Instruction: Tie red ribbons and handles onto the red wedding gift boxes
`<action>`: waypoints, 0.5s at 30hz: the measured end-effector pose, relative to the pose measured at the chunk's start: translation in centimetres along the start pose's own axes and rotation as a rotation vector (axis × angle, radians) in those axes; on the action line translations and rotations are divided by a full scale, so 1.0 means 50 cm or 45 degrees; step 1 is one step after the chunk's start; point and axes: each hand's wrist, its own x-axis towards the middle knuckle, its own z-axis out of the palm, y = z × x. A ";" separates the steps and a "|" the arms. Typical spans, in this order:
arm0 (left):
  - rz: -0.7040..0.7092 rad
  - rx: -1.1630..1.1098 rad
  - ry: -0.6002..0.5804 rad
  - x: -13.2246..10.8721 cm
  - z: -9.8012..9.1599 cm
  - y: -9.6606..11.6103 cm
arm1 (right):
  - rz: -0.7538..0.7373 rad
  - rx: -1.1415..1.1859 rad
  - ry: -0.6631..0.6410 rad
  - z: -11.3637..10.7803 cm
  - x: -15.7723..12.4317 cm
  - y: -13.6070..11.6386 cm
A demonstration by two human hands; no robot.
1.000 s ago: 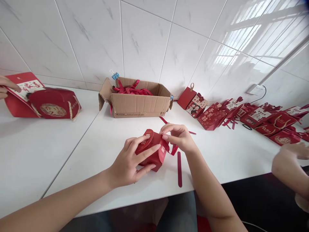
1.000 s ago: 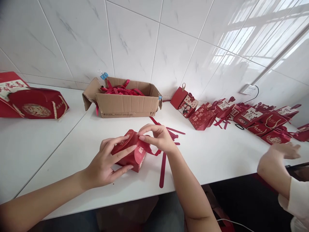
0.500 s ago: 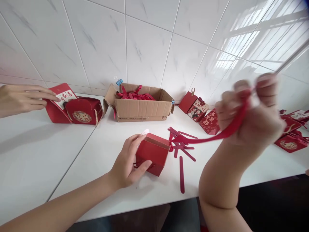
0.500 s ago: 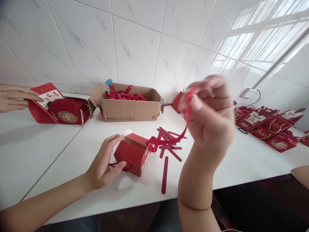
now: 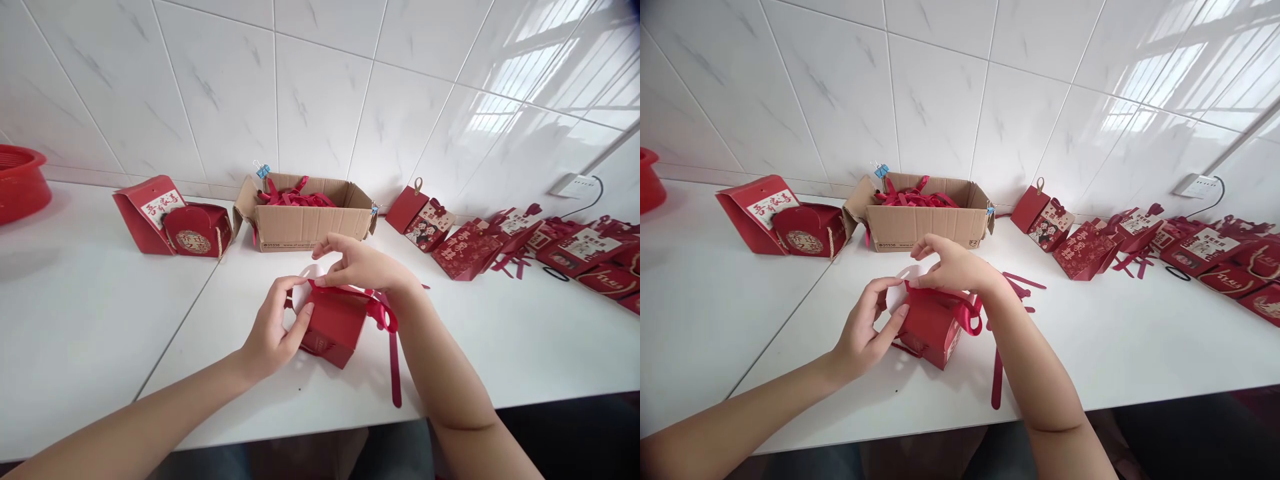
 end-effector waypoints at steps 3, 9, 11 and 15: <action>0.024 -0.031 -0.004 -0.002 0.001 -0.002 | 0.038 0.003 0.016 0.000 -0.002 -0.005; 0.066 -0.117 0.009 -0.005 0.008 -0.007 | 0.081 -0.050 0.083 0.009 -0.002 -0.012; 0.057 -0.164 0.017 -0.008 0.011 -0.008 | 0.083 -0.041 0.098 0.011 -0.002 -0.013; 0.014 -0.278 0.017 -0.009 0.008 -0.003 | 0.086 0.010 0.120 0.012 -0.002 -0.017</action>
